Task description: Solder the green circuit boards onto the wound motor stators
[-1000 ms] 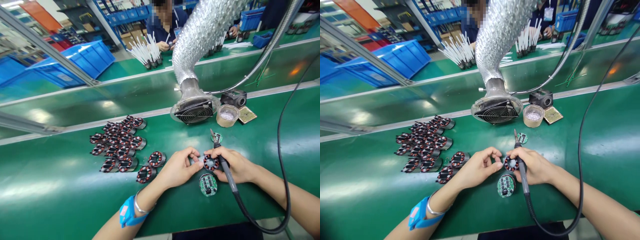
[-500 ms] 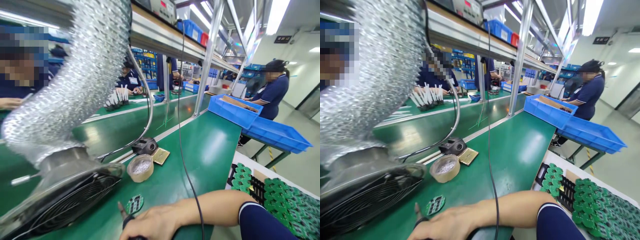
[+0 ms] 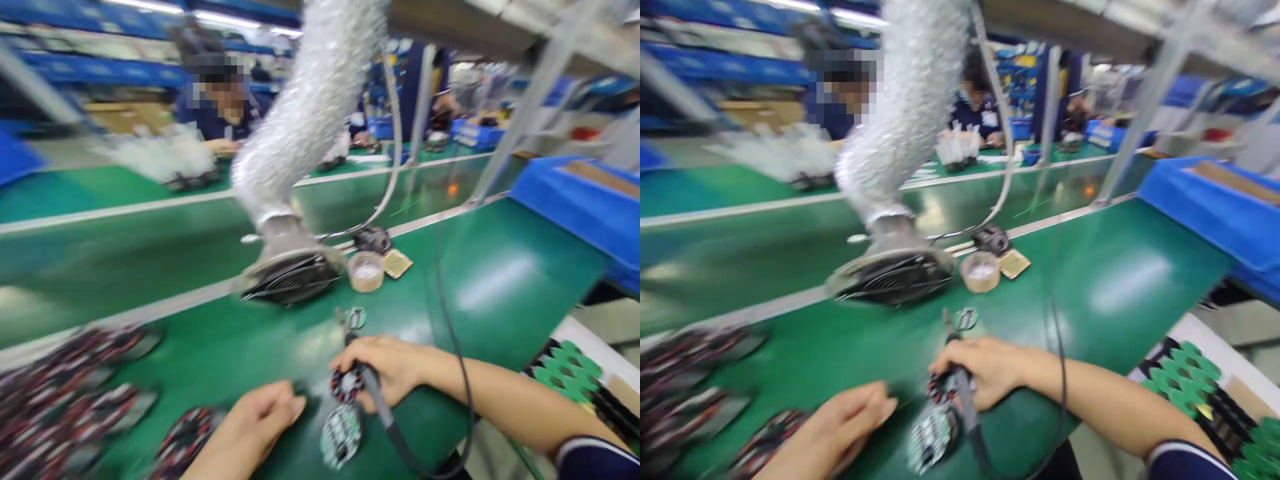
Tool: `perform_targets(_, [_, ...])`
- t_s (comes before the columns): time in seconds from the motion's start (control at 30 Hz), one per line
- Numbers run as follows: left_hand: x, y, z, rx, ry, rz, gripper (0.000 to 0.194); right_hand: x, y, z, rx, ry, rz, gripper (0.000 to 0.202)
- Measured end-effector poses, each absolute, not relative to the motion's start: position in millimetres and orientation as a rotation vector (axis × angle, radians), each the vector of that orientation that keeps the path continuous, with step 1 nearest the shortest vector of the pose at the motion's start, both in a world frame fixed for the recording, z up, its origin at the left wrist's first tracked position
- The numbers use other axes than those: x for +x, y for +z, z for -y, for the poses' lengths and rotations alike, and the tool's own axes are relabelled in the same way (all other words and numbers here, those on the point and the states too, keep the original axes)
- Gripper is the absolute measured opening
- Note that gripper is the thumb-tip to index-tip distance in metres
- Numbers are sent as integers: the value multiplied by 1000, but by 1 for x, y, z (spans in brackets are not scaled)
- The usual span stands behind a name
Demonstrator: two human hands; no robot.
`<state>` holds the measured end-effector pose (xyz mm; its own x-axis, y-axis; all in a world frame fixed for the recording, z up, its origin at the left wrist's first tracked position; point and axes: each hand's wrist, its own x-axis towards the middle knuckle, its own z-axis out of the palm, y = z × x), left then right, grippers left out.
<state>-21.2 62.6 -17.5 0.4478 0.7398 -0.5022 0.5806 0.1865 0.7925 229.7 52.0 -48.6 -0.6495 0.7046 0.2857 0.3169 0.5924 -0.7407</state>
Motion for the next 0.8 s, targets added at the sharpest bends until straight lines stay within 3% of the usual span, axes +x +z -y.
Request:
perform_targets(0.17, [-15, -4, -61, 1159, 419, -1048, 47, 247, -35, -58, -745, 770, 2206, 46])
perform_targets(0.37, [9, -22, -60, 994, 631, -1082, 52, 255, -41, -76, -1109, 351, 2090, 22])
perform_targets(0.57, [3, -29, -54, 993, 656, -1111, 48, 249, -53, -88, -1152, 381, 2078, 13])
perform_targets(0.7, [-6, -21, -57, 1216, 785, -1179, 33, 243, -42, -68, -1242, 394, 1868, 14])
perform_targets(0.8, [-2, -10, -62, 1537, 875, -1181, 23, 228, -29, -48, -1254, 650, 1637, 16])
